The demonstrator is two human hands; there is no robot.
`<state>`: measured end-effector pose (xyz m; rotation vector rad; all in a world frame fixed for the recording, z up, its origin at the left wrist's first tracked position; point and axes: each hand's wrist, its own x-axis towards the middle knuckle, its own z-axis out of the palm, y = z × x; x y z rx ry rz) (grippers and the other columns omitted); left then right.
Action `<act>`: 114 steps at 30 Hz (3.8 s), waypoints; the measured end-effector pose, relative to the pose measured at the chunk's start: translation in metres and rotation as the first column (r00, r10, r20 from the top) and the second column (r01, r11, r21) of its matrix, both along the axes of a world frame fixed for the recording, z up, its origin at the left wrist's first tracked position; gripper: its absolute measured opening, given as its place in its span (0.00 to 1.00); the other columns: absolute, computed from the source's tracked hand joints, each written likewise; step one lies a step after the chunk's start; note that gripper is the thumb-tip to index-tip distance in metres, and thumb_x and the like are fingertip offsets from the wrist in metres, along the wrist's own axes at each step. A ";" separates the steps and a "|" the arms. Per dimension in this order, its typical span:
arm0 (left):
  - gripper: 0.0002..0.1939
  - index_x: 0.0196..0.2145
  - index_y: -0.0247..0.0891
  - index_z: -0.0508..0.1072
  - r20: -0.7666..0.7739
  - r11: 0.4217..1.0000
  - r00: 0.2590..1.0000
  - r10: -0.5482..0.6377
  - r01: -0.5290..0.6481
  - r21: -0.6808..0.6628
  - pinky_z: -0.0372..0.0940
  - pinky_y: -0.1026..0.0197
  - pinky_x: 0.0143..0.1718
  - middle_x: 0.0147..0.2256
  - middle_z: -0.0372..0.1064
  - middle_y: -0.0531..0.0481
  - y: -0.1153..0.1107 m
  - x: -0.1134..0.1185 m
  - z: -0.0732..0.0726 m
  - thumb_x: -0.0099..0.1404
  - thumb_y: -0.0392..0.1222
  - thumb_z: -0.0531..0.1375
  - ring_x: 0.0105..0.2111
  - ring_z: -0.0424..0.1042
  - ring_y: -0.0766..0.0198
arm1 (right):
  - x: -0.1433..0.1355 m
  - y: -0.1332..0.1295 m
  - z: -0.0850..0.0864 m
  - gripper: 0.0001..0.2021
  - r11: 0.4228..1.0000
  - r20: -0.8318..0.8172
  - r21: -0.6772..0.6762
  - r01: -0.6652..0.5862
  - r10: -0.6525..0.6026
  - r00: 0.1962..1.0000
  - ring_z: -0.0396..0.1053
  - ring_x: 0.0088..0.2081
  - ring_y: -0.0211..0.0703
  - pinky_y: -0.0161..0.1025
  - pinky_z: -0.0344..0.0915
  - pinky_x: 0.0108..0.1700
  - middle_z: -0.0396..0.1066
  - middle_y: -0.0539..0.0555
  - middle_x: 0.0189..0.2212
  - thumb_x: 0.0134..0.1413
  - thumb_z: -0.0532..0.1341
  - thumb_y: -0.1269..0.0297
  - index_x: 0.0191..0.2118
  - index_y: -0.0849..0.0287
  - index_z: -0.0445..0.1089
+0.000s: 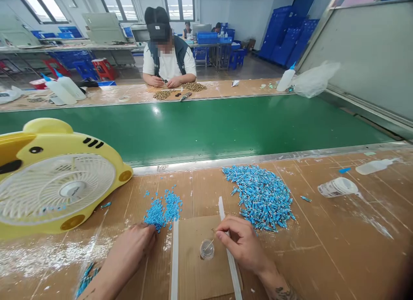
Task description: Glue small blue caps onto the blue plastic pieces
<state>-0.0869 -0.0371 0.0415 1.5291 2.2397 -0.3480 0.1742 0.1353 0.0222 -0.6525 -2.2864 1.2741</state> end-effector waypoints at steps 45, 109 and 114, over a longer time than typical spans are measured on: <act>0.12 0.24 0.34 0.74 0.652 0.642 -0.726 -0.220 -0.611 -0.464 0.46 0.64 0.24 0.18 0.64 0.53 0.040 0.089 -0.043 0.48 0.42 0.72 0.20 0.58 0.70 | -0.039 -0.017 0.056 0.06 0.984 -0.336 0.163 -0.068 0.120 0.934 0.63 0.27 0.36 0.36 0.58 0.30 0.66 0.50 0.24 0.53 0.62 0.77 0.35 0.60 0.72; 0.12 0.23 0.33 0.73 0.741 0.615 -0.629 -0.236 -0.687 -0.387 0.44 0.65 0.23 0.18 0.63 0.54 0.043 0.086 -0.049 0.49 0.42 0.71 0.19 0.54 0.72 | -0.040 -0.017 0.027 0.03 0.955 -0.136 -0.295 -0.006 -0.036 0.990 0.71 0.28 0.37 0.31 0.69 0.30 0.74 0.52 0.26 0.53 0.67 0.65 0.33 0.58 0.76; 0.13 0.22 0.33 0.75 0.786 0.593 -0.567 -0.247 -0.730 -0.340 0.45 0.65 0.24 0.18 0.65 0.52 0.044 0.087 -0.046 0.48 0.44 0.72 0.19 0.54 0.73 | -0.042 -0.022 0.027 0.05 0.988 -0.198 -0.143 -0.050 0.021 0.980 0.72 0.29 0.38 0.34 0.69 0.33 0.76 0.52 0.27 0.54 0.65 0.70 0.36 0.55 0.78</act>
